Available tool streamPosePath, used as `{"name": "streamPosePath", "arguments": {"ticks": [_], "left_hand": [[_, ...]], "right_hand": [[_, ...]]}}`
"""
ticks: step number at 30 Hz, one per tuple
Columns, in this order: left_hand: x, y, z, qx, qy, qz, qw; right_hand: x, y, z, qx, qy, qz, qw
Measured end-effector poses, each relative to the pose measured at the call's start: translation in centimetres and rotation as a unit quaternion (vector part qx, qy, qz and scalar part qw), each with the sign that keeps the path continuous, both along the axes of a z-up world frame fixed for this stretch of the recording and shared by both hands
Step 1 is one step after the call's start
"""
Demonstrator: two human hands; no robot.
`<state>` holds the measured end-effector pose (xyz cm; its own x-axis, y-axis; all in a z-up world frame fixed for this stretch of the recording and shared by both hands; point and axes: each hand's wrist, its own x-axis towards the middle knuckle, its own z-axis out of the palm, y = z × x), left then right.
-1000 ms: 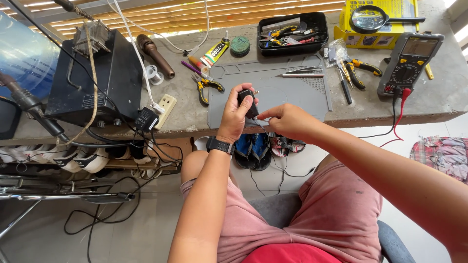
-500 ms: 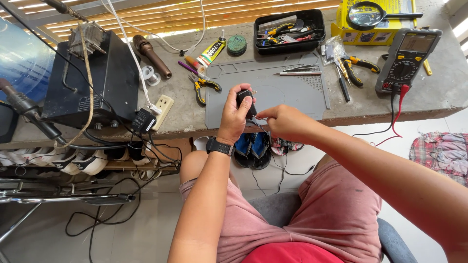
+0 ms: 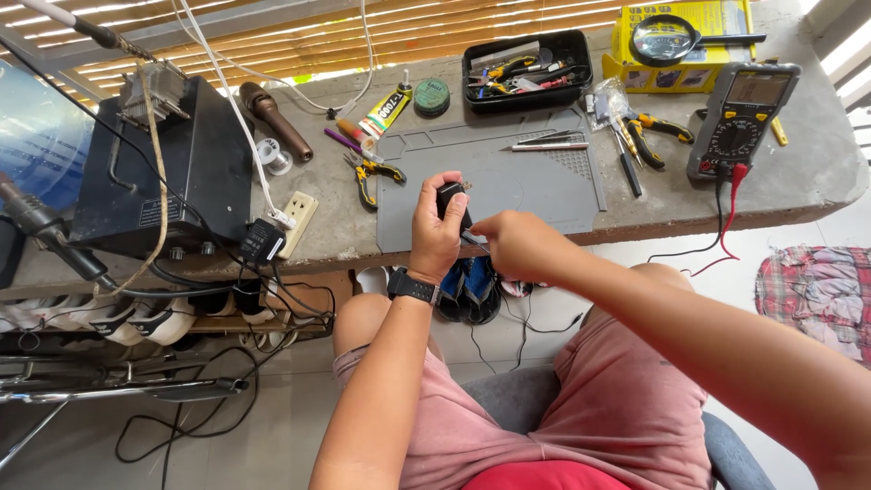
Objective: Using a thin metal prying tool to carefully separate the two halves of a plastic power adapter casing.
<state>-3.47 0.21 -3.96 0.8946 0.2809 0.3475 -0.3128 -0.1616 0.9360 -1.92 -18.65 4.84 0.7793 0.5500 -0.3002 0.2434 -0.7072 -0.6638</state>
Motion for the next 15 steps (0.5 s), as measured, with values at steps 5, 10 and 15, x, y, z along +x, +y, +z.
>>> {"name": "streamPosePath", "arguments": {"ticks": [5,10,15], "left_hand": [[-0.2,-0.8,0.6,0.02,-0.003,0.031,0.999],[-0.3,-1.2,0.5,0.013,0.002,0.045,0.999],[-0.2,-1.4,0.7,0.018,0.01,0.067,0.998]], "right_hand": [[-2.3,-0.3,2.2,-0.037,-0.053,0.008,0.998],[-2.9,-0.6,2.7,0.072,0.087,-0.099,0.989],[-0.5,0.5,-1.2,-0.07,-0.061,0.03,0.995]]}}
